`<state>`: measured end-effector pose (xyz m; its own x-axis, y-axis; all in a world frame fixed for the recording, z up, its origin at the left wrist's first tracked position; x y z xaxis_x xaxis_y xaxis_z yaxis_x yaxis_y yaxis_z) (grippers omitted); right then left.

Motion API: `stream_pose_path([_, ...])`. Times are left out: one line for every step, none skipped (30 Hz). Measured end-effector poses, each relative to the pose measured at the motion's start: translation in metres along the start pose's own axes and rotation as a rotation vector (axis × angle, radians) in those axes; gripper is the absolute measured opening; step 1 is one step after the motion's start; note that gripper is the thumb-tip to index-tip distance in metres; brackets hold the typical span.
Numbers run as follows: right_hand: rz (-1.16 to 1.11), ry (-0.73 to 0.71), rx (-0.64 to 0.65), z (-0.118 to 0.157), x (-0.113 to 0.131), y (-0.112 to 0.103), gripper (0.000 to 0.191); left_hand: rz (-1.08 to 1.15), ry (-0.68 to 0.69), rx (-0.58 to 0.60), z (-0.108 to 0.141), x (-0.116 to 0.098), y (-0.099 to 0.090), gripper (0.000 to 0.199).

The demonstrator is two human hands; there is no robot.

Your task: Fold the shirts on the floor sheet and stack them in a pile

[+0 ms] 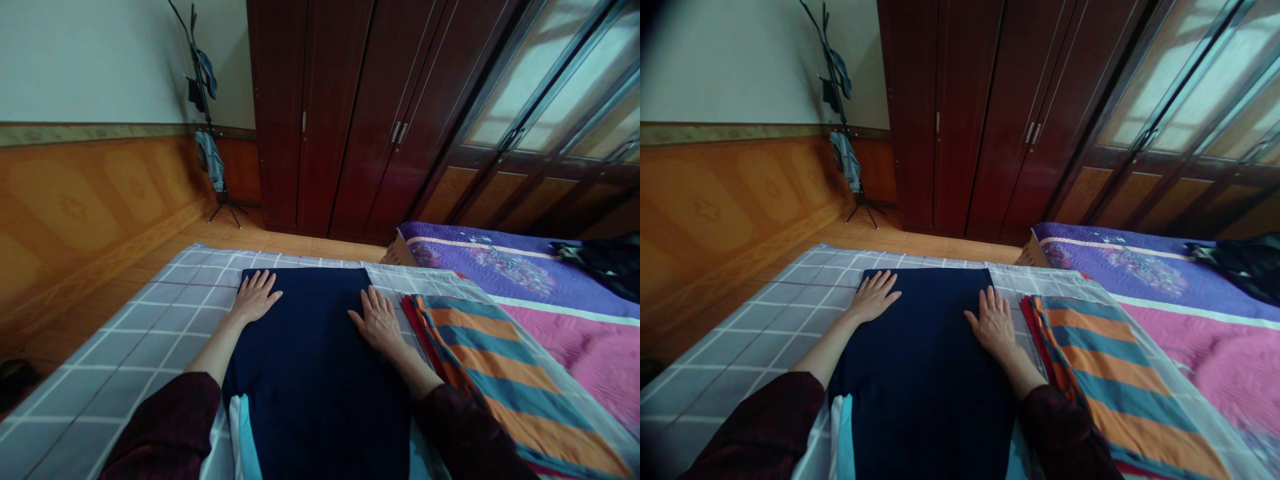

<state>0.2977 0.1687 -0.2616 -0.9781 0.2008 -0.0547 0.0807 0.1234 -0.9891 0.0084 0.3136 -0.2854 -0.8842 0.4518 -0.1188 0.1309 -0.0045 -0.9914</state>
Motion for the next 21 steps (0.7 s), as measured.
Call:
stream_pose_path([-0.018, -0.038, 0.006, -0.004, 0.008, -0.005, 0.071, 0.000, 0.000, -0.003, 0.000, 0.000, 0.000, 0.067])
stream_pose_path([-0.041, -0.082, 0.025, -0.009, 0.019, -0.010, 0.071, 0.000, 0.000, -0.009, 0.000, 0.000, 0.001, 0.066])
stream_pose_path([-0.066, -0.124, 0.053, -0.012, 0.031, -0.015, 0.072, 0.000, 0.002, -0.017, 0.000, 0.001, 0.002, 0.066])
stream_pose_path([-0.092, -0.166, 0.083, -0.015, 0.046, -0.019, 0.073, -0.001, 0.005, -0.028, 0.000, 0.001, 0.002, 0.065])
stream_pose_path([-0.119, -0.213, 0.111, -0.017, 0.063, -0.021, 0.074, -0.004, 0.008, -0.037, 0.000, 0.001, 0.003, 0.065])
stream_pose_path([-0.147, -0.268, 0.132, -0.018, 0.081, -0.023, 0.074, -0.006, 0.010, -0.046, -0.001, 0.001, 0.003, 0.065])
stream_pose_path([-0.176, -0.326, 0.144, -0.018, 0.099, -0.024, 0.075, -0.009, 0.013, -0.052, -0.001, 0.001, 0.004, 0.065])
stream_pose_path([-0.201, -0.377, 0.151, -0.019, 0.117, -0.024, 0.075, -0.012, 0.015, -0.057, -0.001, 0.002, 0.004, 0.064])
stream_pose_path([-0.222, -0.417, 0.154, -0.020, 0.132, -0.022, 0.075, -0.016, 0.017, -0.060, -0.001, 0.002, 0.004, 0.063])
stream_pose_path([-0.234, -0.441, 0.156, -0.022, 0.143, -0.019, 0.074, -0.020, 0.020, -0.062, -0.001, 0.002, 0.004, 0.063])
stream_pose_path([-0.238, -0.449, 0.156, -0.026, 0.150, -0.016, 0.074, -0.022, 0.022, -0.061, -0.001, 0.002, 0.004, 0.063])
stream_pose_path([-0.234, -0.441, 0.155, -0.031, 0.151, -0.012, 0.074, -0.023, 0.023, -0.060, -0.001, 0.002, 0.004, 0.063])
stream_pose_path([-0.225, -0.418, 0.153, -0.038, 0.146, -0.009, 0.074, -0.021, 0.022, -0.055, -0.001, 0.002, 0.004, 0.063])
stream_pose_path([-0.212, -0.380, 0.150, -0.044, 0.135, -0.005, 0.075, -0.017, 0.021, -0.051, -0.001, 0.001, 0.004, 0.064])
stream_pose_path([-0.196, -0.328, 0.146, -0.051, 0.119, -0.002, 0.075, -0.011, 0.020, -0.048, -0.001, 0.001, 0.003, 0.064])
stream_pose_path([-0.175, -0.260, 0.142, -0.056, 0.098, 0.000, 0.076, -0.004, 0.020, -0.044, -0.001, 0.002, 0.003, 0.065])
stream_pose_path([-0.152, -0.181, 0.138, -0.061, 0.075, 0.002, 0.076, 0.001, 0.019, -0.043, -0.001, 0.002, 0.003, 0.065])
stream_pose_path([-0.126, -0.098, 0.134, -0.063, 0.051, 0.002, 0.075, 0.006, 0.019, -0.041, 0.000, 0.002, 0.003, 0.066])
stream_pose_path([-0.101, -0.016, 0.131, -0.065, 0.029, 0.001, 0.075, 0.010, 0.019, -0.040, 0.000, 0.002, 0.003, 0.066])
stream_pose_path([-0.077, 0.056, 0.129, -0.064, 0.009, -0.001, 0.074, 0.014, 0.018, -0.037, 0.000, 0.002, 0.002, 0.066])
stream_pose_path([-0.055, 0.115, 0.123, -0.062, -0.005, -0.003, 0.073, 0.018, 0.018, -0.032, -0.001, 0.003, 0.002, 0.066])
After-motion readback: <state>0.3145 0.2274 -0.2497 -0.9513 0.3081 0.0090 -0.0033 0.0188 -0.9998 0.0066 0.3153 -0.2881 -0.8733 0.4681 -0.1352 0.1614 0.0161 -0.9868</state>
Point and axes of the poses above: each hand's wrist, its own z-axis away from the middle knuckle, its own y-axis out of the palm, x = y × z, the point moved 3 cm from there along -z, towards the middle knuckle, and after that the axes turned 1 degree about z, right-handed, at the moved point
